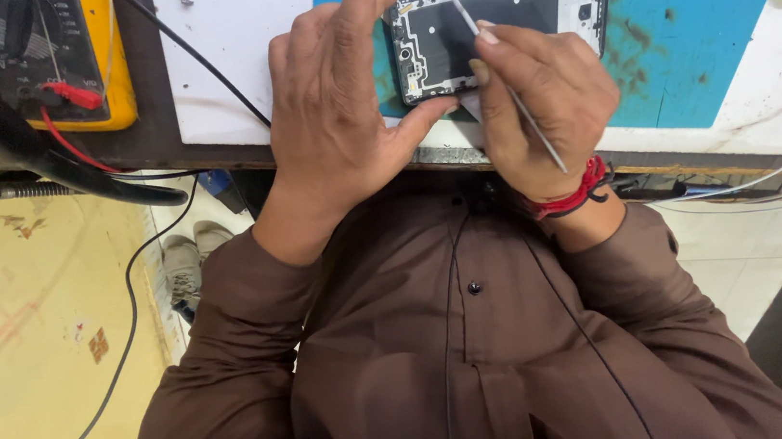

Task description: The person uses a metal prying tool to separate the screen from the phone frame, then applies heat with a blue hot air gun to soften adhesive. They continue prying and wiping the frame edges with a cloth to remove residue.

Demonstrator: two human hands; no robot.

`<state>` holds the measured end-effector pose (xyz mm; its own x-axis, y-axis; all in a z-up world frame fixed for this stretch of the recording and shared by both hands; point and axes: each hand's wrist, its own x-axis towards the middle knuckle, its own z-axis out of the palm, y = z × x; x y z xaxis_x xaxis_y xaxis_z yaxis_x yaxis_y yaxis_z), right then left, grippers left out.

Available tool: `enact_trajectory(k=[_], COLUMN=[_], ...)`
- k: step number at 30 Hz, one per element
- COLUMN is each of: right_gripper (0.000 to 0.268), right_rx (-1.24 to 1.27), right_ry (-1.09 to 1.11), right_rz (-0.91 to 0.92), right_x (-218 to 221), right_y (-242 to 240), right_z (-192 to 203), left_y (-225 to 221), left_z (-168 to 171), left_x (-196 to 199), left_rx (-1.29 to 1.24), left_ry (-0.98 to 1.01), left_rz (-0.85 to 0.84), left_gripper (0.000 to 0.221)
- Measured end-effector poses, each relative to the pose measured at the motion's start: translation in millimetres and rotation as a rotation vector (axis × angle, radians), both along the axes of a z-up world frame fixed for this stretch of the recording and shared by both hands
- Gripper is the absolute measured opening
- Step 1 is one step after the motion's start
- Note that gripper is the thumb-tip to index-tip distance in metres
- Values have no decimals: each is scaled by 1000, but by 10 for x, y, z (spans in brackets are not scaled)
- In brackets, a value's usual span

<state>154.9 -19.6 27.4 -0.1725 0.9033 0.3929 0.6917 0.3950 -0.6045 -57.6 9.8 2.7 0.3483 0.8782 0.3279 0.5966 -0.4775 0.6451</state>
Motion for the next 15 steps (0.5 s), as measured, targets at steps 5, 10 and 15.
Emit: enact_trajectory(k=[5, 10, 15], right_gripper=[18, 18, 18], right_rx=[-35, -55, -41], right_ry=[77, 93, 50], right_rz=[-32, -22, 41], right_x=[33, 19, -22], right_y=[-19, 8, 54], right_z=[-12, 26, 38], left_y=[-2, -29, -60], left_z=[23, 45, 30], left_x=[19, 84, 188], left_rx=[7, -18, -21], left_ry=[-1, -53, -79], left_rz=[15, 12, 38], left_gripper=[119, 120, 122])
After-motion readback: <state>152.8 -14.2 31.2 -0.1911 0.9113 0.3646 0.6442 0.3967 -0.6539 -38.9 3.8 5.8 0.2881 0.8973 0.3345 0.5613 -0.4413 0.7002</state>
